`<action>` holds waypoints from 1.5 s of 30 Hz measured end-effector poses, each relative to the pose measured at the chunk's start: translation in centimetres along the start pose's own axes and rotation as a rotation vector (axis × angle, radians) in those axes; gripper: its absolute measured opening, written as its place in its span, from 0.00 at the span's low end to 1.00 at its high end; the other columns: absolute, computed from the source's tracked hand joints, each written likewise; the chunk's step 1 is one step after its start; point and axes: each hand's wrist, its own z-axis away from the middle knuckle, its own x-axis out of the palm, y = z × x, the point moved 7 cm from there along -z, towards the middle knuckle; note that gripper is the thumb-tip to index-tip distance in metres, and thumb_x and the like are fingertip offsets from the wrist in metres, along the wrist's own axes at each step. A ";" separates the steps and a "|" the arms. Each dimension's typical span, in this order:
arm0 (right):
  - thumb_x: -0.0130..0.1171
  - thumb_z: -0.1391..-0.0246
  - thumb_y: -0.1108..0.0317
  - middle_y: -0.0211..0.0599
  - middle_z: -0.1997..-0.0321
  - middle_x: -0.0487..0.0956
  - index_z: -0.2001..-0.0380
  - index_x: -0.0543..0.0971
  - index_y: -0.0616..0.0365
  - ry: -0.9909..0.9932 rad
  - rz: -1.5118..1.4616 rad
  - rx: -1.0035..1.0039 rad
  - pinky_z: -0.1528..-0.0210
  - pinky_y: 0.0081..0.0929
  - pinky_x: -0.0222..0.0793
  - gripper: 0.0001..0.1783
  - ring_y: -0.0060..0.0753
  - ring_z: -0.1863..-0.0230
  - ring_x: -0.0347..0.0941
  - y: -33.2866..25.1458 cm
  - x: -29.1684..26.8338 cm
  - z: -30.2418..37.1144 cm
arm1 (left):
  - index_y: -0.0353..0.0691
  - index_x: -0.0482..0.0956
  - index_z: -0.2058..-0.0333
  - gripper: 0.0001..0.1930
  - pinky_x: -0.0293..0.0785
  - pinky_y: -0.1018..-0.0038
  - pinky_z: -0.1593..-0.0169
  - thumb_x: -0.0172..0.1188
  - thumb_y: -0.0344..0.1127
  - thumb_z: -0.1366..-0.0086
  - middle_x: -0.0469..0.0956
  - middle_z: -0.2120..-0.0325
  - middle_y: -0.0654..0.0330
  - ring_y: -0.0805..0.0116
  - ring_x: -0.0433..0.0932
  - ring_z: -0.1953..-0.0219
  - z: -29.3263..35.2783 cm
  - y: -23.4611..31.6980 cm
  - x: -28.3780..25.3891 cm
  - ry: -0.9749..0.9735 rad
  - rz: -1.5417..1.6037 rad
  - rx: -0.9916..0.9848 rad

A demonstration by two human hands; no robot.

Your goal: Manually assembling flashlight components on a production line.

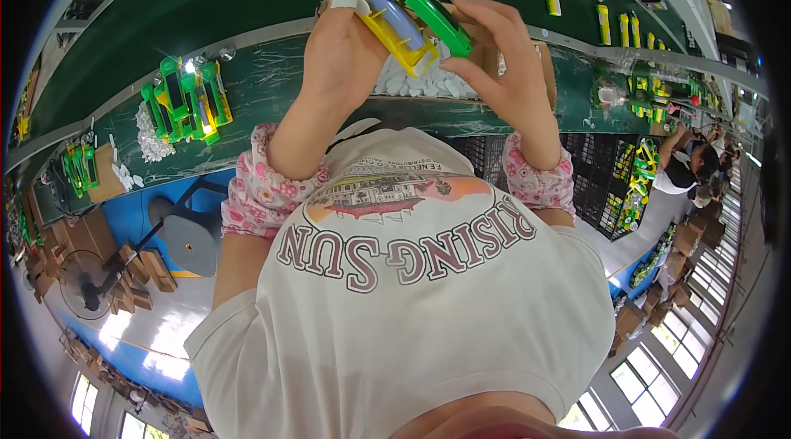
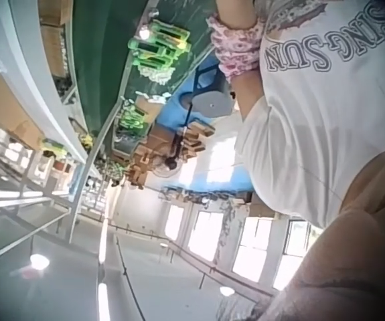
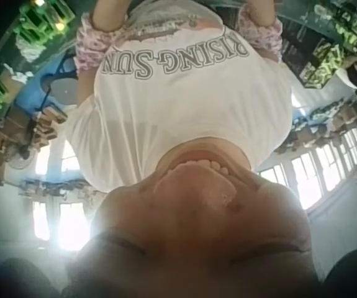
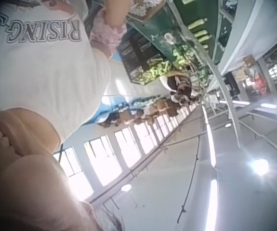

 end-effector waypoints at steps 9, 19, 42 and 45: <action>0.59 0.44 0.70 0.37 0.55 0.74 0.39 0.64 0.60 -0.007 -0.197 0.195 0.54 0.22 0.68 0.30 0.26 0.53 0.71 0.9 3.0 -0.6 | 0.41 0.62 0.43 0.20 0.66 0.61 0.40 0.41 0.47 0.26 0.73 0.49 0.52 0.60 0.72 0.46 -0.5 -0.1 1.2 -0.061 0.102 0.025; 0.43 0.37 0.67 0.42 0.56 0.78 0.46 0.72 0.64 0.120 -0.013 0.027 0.56 0.20 0.67 0.20 0.26 0.55 0.73 1.3 3.3 -2.3 | 0.40 0.66 0.53 0.13 0.69 0.65 0.47 0.43 0.43 0.27 0.71 0.57 0.58 0.66 0.72 0.54 -0.7 -0.2 -1.6 0.205 0.114 0.064; 0.59 0.54 0.78 0.48 0.57 0.70 0.58 0.75 0.62 0.375 0.163 -0.226 0.57 0.37 0.68 0.16 0.48 0.59 0.69 -6.7 1.1 -2.1 | 0.41 0.57 0.36 0.29 0.65 0.64 0.39 0.43 0.49 0.31 0.65 0.41 0.55 0.60 0.67 0.41 0.4 -1.8 -0.1 -0.032 -0.120 0.129; 0.60 0.54 0.77 0.47 0.57 0.70 0.58 0.75 0.61 0.420 0.114 -0.309 0.52 0.42 0.68 0.17 0.50 0.56 0.69 -6.3 2.2 -1.9 | 0.39 0.59 0.37 0.29 0.63 0.64 0.37 0.41 0.50 0.31 0.66 0.44 0.53 0.59 0.68 0.42 -0.4 -2.2 0.8 -0.061 0.074 0.043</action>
